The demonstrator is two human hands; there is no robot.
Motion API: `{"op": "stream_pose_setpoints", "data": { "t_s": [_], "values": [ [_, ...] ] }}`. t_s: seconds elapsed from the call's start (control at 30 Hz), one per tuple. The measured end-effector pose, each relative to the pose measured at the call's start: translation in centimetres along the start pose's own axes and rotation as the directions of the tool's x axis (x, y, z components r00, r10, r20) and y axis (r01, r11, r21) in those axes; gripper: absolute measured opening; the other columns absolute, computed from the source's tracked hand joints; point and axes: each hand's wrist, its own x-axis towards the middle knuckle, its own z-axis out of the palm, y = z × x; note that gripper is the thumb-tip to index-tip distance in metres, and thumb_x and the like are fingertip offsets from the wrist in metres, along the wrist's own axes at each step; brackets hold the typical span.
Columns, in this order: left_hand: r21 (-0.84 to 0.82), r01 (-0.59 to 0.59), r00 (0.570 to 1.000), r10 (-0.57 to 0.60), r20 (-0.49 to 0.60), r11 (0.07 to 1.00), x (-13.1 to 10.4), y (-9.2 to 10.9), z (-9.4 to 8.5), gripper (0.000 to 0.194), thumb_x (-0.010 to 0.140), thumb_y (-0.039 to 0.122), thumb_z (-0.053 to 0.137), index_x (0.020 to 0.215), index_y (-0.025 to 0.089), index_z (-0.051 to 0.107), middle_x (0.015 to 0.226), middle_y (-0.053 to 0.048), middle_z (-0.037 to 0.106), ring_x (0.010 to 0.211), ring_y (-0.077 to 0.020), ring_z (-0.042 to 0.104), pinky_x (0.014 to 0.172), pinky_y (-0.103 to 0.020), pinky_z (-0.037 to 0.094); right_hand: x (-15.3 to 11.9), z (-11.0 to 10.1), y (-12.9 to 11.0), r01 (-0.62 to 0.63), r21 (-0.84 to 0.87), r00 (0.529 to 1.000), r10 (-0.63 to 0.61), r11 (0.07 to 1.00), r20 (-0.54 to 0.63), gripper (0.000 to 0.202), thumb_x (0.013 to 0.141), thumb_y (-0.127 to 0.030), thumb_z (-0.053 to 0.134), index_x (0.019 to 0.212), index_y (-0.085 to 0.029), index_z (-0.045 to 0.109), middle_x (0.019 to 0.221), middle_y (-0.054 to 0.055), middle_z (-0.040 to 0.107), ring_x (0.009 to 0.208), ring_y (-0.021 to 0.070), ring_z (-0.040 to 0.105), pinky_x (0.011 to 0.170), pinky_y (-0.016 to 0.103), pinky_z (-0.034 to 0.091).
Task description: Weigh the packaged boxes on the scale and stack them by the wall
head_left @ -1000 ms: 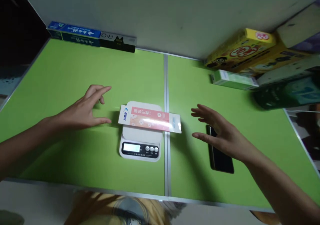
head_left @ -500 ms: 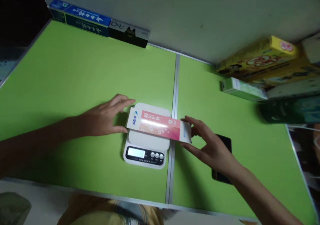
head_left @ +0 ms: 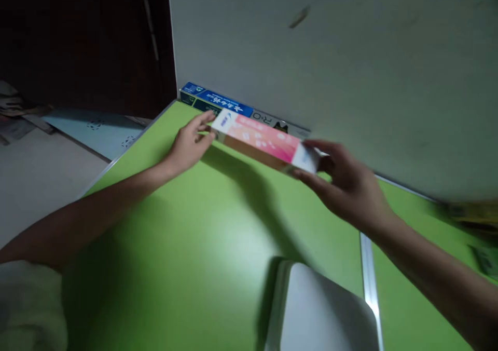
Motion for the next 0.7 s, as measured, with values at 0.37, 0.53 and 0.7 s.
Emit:
{"op": "stream_pose_setpoints", "data": {
  "t_s": [0.37, 0.53, 0.7],
  "values": [
    [-0.004, 0.223, 0.863, -0.200, -0.464, 0.975, 15.5, -12.5, -2.2, 0.056, 0.089, 0.003, 0.040, 0.144, 0.013, 0.040, 0.156, -0.014, 0.040, 0.146, -0.0191, 0.035, 0.124, -0.036, 0.018, 20.3, 12.8, 2.5, 0.134, -0.022, 0.988, -0.135, 0.991, -0.072, 0.046, 0.081, -0.036, 0.068, 0.121, -0.015, 0.058, 0.112, 0.014, 0.060, 0.095, 0.0281, 0.065, 0.087, 0.049, 0.055],
    [0.021, 0.152, 0.887, -0.127, -0.444, 0.988, 16.5, -14.1, -1.9, 0.057, 0.088, 0.002, 0.044, 0.143, 0.017, 0.041, 0.155, -0.010, 0.043, 0.146, -0.0167, 0.035, 0.124, -0.030, 0.018, 20.1, 14.2, 3.1, 0.228, -0.115, 0.964, -0.241, 0.967, -0.111, 0.039, 0.087, -0.039, 0.061, 0.121, -0.020, 0.057, 0.125, 0.015, 0.053, 0.111, 0.0302, 0.061, 0.097, 0.050, 0.050],
    [0.052, 0.085, 0.890, -0.052, -0.452, 0.995, 17.6, -16.9, -2.1, 0.045, 0.091, 0.006, 0.047, 0.135, 0.012, 0.048, 0.142, -0.014, 0.055, 0.138, -0.0205, 0.047, 0.118, -0.035, 0.032, 19.9, 14.6, 4.2, 0.258, -0.139, 0.951, -0.277, 0.956, -0.140, 0.037, 0.091, -0.043, 0.056, 0.123, -0.024, 0.055, 0.133, 0.014, 0.046, 0.108, 0.0280, 0.063, 0.092, 0.048, 0.053]
  ]
}}
